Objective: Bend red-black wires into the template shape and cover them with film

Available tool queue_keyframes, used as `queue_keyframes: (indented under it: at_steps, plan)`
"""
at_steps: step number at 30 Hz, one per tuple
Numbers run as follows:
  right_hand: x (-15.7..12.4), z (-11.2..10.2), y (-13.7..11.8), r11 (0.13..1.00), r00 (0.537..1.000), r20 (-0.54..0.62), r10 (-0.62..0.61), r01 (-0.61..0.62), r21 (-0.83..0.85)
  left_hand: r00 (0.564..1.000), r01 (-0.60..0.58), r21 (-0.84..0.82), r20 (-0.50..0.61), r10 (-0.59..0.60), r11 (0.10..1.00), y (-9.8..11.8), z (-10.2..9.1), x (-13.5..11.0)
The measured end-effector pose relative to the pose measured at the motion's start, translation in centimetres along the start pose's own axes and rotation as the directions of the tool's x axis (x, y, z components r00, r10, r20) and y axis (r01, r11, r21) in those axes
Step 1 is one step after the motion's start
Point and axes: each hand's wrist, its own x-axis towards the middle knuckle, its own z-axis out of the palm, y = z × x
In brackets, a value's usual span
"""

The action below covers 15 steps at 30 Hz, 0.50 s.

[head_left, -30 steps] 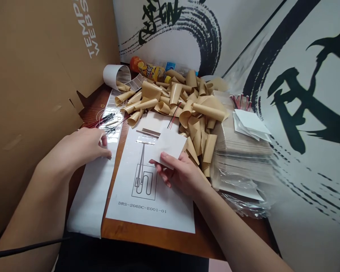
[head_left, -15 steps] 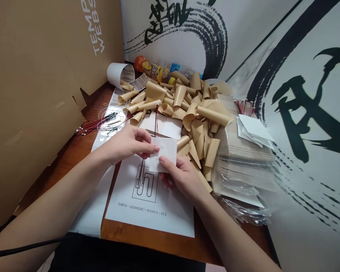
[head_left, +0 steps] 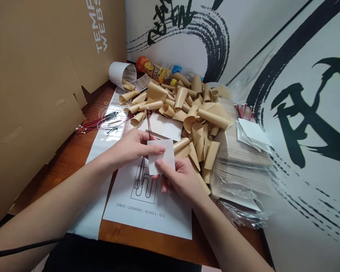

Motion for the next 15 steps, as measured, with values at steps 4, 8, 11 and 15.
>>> queue_keyframes:
  at_steps: [4,8,11,15]
  plan:
    - [-0.07,-0.01,-0.22,1.0,1.0,-0.016,-0.012,0.012,0.011,1.0,-0.006,-0.082,0.028,0.008,0.997,-0.44,-0.08,0.05]
    - [0.07,-0.07,-0.16,0.999,0.998,-0.051,-0.037,0.036,-0.023,0.999,-0.041,-0.064,-0.02,0.04,0.997,-0.94,-0.42,0.42]
    - [0.17,-0.07,-0.14,0.997,0.992,-0.106,-0.066,0.062,-0.045,0.998,-0.054,-0.095,0.012,0.055,0.994,-0.98,-0.69,0.59]
    - [0.28,-0.08,-0.13,0.993,0.986,-0.136,-0.099,0.09,-0.072,0.998,-0.062,-0.103,0.012,0.063,0.993,-0.9,-0.76,0.57]
